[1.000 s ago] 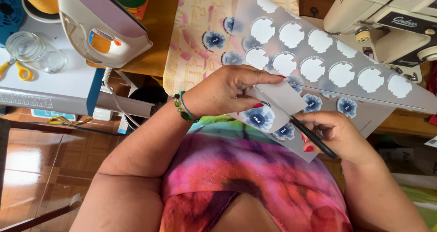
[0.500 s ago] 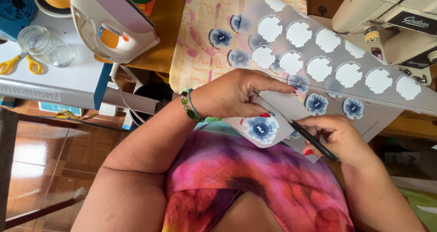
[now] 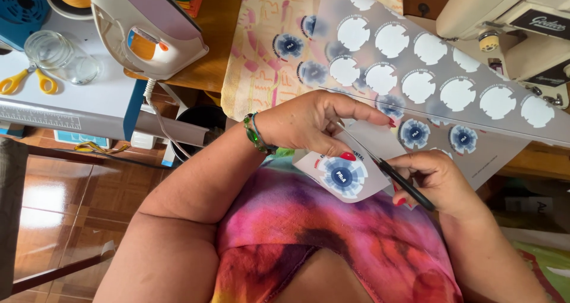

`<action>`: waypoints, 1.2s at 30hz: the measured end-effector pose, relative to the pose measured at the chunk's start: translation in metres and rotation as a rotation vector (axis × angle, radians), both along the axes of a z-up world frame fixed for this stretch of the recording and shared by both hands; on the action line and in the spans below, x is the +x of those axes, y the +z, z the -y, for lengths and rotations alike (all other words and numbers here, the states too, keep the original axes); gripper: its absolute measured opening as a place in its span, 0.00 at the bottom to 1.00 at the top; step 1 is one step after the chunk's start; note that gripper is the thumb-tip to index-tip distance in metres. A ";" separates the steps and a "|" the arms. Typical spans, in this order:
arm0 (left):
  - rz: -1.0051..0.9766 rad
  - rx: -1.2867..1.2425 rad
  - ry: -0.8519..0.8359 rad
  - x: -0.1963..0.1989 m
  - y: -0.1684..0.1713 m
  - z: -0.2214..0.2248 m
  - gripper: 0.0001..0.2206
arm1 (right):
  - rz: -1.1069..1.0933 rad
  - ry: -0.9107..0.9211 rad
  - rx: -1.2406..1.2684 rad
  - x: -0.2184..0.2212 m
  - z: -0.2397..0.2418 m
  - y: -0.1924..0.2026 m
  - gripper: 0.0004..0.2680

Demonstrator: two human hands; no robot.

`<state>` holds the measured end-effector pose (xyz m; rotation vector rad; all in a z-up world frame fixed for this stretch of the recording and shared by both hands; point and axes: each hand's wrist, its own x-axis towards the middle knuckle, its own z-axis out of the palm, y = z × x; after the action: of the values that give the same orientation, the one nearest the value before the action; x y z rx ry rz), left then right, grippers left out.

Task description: Cutting out circular printed designs from a fabric sheet using scissors

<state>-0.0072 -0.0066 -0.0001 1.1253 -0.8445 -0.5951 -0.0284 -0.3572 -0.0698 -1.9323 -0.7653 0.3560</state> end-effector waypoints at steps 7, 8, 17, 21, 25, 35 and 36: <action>-0.062 -0.043 -0.065 0.000 -0.005 0.002 0.28 | 0.010 -0.034 0.105 -0.006 -0.005 -0.011 0.27; -0.072 -0.049 -0.073 0.000 -0.008 0.004 0.29 | -0.010 -0.037 0.104 -0.007 -0.004 -0.012 0.27; 0.270 0.203 0.372 0.036 -0.013 -0.037 0.34 | -0.165 -0.001 0.351 -0.018 0.002 0.039 0.25; 0.013 0.066 0.754 0.091 -0.056 -0.071 0.35 | -0.210 -0.152 0.416 -0.026 -0.016 0.046 0.25; -0.126 0.178 0.980 0.157 -0.094 -0.093 0.39 | -0.228 -0.258 0.390 -0.026 -0.013 0.024 0.26; -0.024 0.696 1.217 0.157 -0.050 -0.078 0.41 | -0.210 -0.232 0.458 -0.009 0.002 0.000 0.25; -0.205 0.677 1.166 0.109 0.011 -0.050 0.39 | -0.171 -0.259 0.496 -0.009 0.005 -0.006 0.25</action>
<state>0.1015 0.0429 0.0107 1.8727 0.3042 0.0284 -0.0377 -0.3620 -0.0760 -1.4854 -0.4316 0.1503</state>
